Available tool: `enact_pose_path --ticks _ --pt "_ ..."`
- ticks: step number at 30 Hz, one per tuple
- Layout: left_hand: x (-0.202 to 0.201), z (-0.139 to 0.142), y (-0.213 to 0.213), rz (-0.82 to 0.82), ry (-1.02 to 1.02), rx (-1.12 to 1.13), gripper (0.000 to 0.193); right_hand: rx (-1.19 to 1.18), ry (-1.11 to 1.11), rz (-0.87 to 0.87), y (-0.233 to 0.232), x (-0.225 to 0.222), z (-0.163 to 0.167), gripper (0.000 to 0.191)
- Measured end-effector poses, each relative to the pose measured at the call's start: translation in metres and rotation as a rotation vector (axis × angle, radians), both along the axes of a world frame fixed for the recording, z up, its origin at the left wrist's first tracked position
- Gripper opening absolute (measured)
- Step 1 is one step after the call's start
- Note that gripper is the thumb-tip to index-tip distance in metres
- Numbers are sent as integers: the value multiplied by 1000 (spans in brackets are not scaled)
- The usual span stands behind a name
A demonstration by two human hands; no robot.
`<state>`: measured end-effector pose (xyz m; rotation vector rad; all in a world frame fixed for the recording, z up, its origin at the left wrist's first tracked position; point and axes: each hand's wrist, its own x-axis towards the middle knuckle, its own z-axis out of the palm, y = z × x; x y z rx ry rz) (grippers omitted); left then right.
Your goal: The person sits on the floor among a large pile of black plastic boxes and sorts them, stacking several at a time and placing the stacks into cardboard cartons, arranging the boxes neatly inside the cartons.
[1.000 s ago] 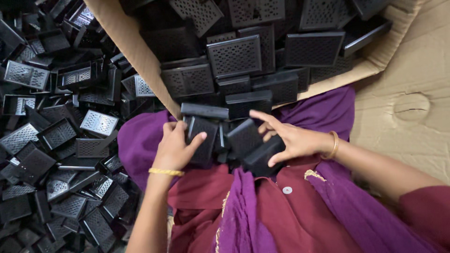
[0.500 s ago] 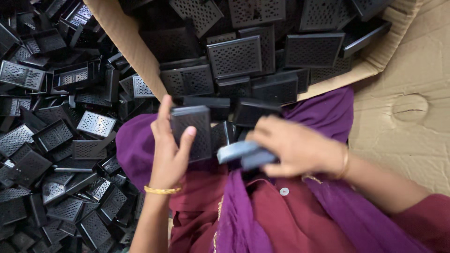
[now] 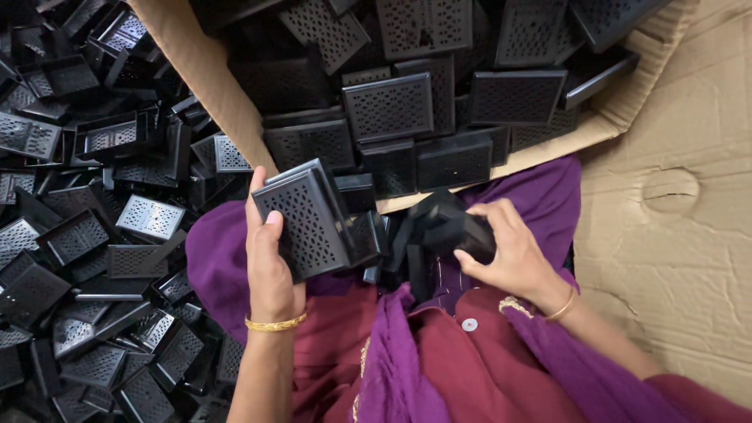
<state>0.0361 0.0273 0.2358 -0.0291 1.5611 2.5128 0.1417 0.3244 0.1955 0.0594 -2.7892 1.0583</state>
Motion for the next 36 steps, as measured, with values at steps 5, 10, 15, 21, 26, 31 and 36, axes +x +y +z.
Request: enact_pose_path --ticks 5,10,15,21,26,31,36 --pt "-1 0 14 -41 17 31 68 6 10 99 3 -5 -17 76" --pt "5 1 21 25 210 -218 69 122 -255 149 -14 -19 -17 103" --pt "9 -2 39 60 491 -793 68 -476 -269 55 4 -2 -9 90" --pt "33 -26 144 -282 703 -613 69 -1332 -372 -118 68 82 -28 77" --pt "32 -45 204 -649 731 -355 83 -830 21 -35 84 95 -41 102" --pt "30 -61 227 -819 720 -241 103 -467 238 -113 74 81 -58 152" --pt "40 -79 230 -879 604 -189 109 -318 324 -103 74 78 -105 155"
